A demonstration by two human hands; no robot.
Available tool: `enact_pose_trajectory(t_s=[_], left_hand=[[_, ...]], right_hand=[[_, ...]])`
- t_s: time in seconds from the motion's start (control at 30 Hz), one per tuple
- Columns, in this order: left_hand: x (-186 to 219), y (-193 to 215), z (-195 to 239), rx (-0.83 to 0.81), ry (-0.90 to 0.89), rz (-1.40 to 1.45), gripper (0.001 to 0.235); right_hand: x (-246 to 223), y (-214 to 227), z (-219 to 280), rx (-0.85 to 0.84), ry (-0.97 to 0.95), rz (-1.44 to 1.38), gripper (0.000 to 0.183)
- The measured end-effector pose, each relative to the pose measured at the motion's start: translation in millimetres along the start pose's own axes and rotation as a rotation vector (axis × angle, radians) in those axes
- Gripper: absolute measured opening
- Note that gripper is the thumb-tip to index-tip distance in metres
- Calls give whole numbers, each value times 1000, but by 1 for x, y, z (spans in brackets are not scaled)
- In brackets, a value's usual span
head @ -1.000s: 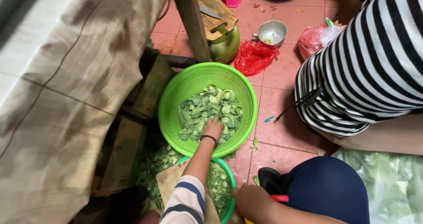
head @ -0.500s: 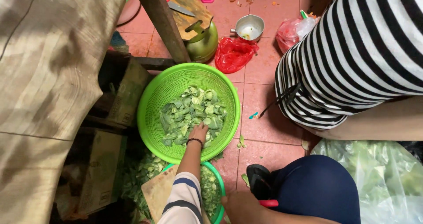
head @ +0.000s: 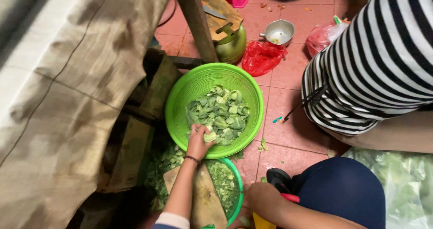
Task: Chopping green leafy vegetables on a wooden cutting board while sitting in a kitchen area.
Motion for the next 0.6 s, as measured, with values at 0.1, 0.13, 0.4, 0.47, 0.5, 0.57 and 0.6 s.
enact_pose_trajectory(t_s=[0.1, 0.13, 0.4, 0.47, 0.5, 0.57, 0.6], left_hand=[[23, 57, 78, 73, 125, -41, 49], [19, 55, 104, 83, 138, -46, 49], [-7, -4, 246, 148, 441, -185, 48], [-4, -7, 255, 157, 452, -150, 52], [-4, -8, 254, 166, 438, -122, 56], [-8, -10, 259, 219, 396, -186, 53], [-8, -10, 262, 263, 346, -256, 49]], right_hand=[[0, -4, -4, 103, 5, 70, 17], [-8, 6, -4, 101, 22, 74, 17], [-61, -12, -34, 18, -229, -320, 22], [-70, -66, -46, 28, -221, -308, 26], [-72, -89, -55, 60, -222, -304, 31], [-84, -89, -49, -14, -214, -312, 52], [-90, -91, -46, -84, -215, -329, 75]])
Point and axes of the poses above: each hand's wrist, its own z-axis away from the middle knuckle, its own y-axis out of the back of the hand, x = y × z, the point moved 5 cm from there along -z, towards the middle knuckle, and after that the axes turned 1 degree about -y, right-handed, at the moved point
